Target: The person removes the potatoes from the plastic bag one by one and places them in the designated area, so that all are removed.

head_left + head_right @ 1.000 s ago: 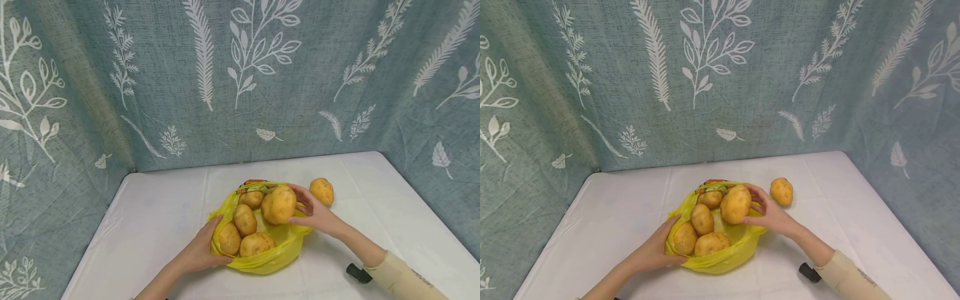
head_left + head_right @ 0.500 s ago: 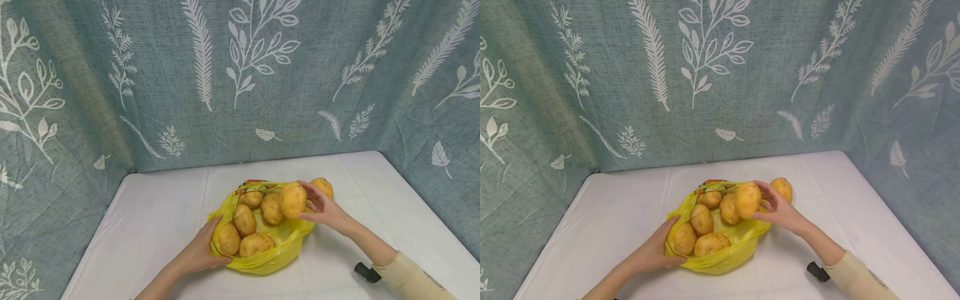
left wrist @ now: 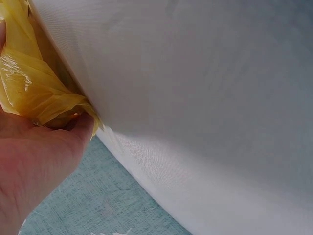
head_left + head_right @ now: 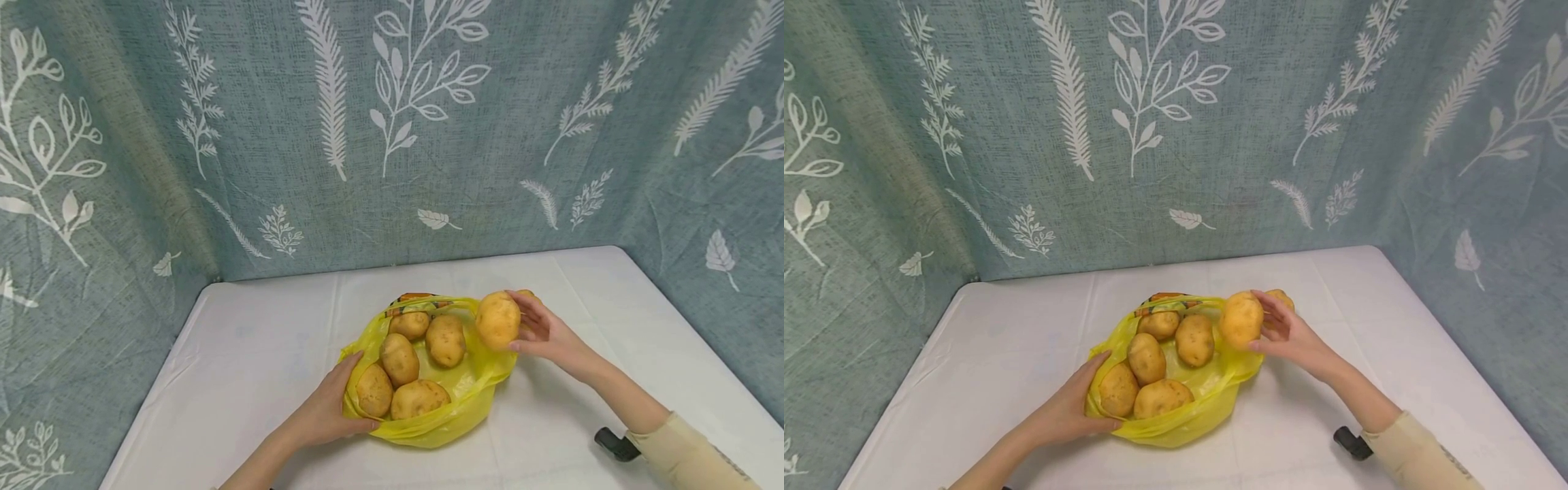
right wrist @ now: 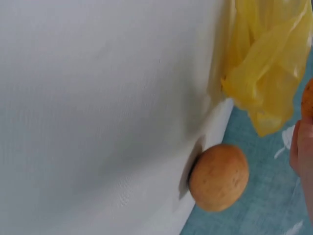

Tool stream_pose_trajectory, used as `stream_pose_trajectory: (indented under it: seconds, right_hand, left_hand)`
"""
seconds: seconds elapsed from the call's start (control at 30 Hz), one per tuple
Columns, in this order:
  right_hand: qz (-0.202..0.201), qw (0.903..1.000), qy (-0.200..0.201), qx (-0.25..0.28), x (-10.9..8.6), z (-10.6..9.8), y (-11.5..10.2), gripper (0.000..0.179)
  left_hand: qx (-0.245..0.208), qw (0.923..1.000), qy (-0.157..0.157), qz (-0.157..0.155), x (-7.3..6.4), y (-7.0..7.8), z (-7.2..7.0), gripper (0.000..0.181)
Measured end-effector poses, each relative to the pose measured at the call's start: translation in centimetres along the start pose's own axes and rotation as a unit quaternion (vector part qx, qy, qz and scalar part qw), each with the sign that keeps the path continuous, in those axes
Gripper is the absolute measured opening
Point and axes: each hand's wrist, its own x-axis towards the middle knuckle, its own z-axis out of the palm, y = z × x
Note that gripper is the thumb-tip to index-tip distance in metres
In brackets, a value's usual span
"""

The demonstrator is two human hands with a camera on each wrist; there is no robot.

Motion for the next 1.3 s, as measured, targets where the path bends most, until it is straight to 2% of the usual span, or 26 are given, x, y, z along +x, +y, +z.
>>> stream_pose_trajectory:
  seconds: [0.23,0.73,1.3]
  right_hand:
    - [0.009,0.9999,0.005,0.008,-0.3,-1.4,-0.4,0.079]
    - [-0.012,0.9998,0.008,0.015,-0.8,-4.3,0.8,0.074]
    - [0.016,0.9991,0.036,-0.014,-1.7,-7.2,1.7,0.07]
  left_hand:
    - [-0.005,1.0,-0.002,0.003,0.0,0.4,-0.2,0.113]
    - [0.001,1.0,-0.002,0.004,0.0,0.3,-0.1,0.112]
    - [0.002,1.0,-0.004,-0.002,0.1,0.1,-0.1,0.113]
